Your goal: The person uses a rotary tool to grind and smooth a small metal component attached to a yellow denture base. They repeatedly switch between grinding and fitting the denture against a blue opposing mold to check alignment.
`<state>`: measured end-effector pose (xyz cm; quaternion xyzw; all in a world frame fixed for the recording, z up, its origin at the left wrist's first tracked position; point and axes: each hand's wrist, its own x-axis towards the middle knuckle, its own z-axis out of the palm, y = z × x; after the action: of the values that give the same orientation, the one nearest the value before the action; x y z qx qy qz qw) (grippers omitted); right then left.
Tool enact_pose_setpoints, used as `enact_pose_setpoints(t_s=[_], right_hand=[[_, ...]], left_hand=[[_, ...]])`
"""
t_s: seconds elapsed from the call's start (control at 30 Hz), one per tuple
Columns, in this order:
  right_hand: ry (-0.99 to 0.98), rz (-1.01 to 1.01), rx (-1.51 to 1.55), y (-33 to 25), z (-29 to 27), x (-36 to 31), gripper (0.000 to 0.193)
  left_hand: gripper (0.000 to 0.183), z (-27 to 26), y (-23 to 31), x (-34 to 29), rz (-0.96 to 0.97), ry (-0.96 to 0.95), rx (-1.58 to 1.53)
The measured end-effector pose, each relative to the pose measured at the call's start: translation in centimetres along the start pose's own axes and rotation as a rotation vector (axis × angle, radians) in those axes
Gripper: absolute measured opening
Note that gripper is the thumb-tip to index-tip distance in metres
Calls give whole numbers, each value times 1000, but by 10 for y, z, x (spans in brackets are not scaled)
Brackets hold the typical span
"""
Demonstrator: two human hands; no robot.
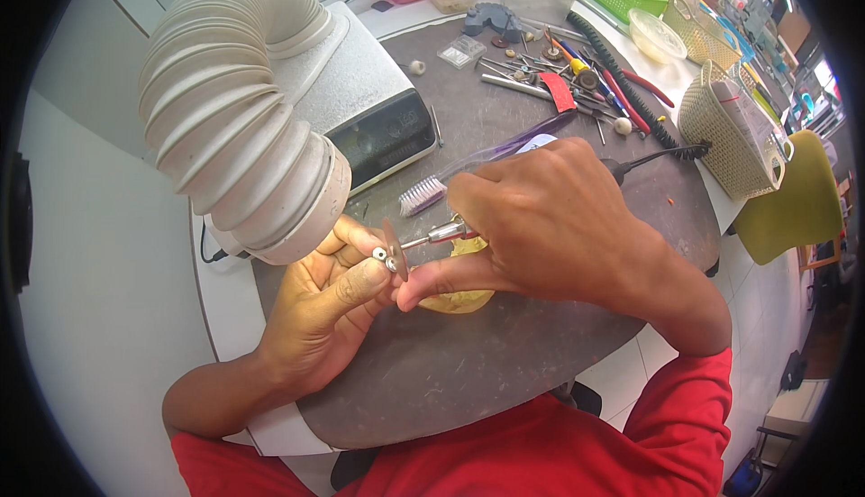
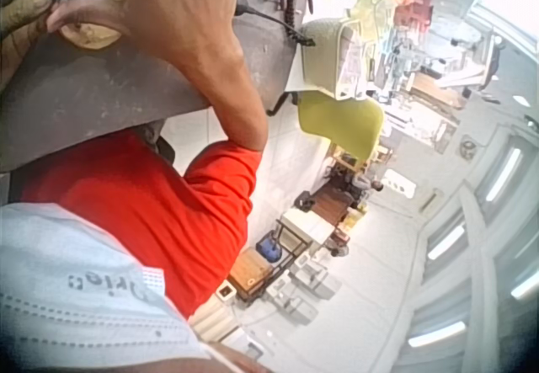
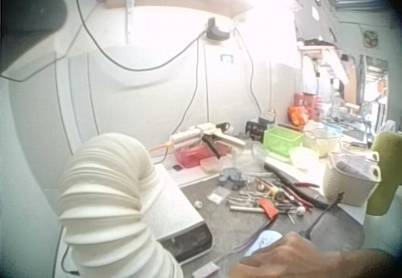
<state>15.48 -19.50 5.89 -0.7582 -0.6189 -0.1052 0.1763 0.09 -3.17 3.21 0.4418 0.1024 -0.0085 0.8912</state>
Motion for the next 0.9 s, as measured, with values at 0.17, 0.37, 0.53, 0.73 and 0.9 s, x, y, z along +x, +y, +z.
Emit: enact_pose_setpoints(t_s=[0.17,0.37,0.53,0.73,0.9], right_hand=[[-7,3,5,-1,0,0,72],[-8,-5,-6,-1,2,0,73],[-17,5,0,0,1,-1,73],[-21,8,5,-1,1,-1,73],[-26,-3,3,-1,0,0,73]], left_hand=[[17,2,2,-1,-10,-4,-10],[17,2,2,-1,4,-25,-11],[18,3,3,-1,-6,-13,-9],[17,2,1,0,5,-22,-3],[17,2,2,0,2,-21,-6]])
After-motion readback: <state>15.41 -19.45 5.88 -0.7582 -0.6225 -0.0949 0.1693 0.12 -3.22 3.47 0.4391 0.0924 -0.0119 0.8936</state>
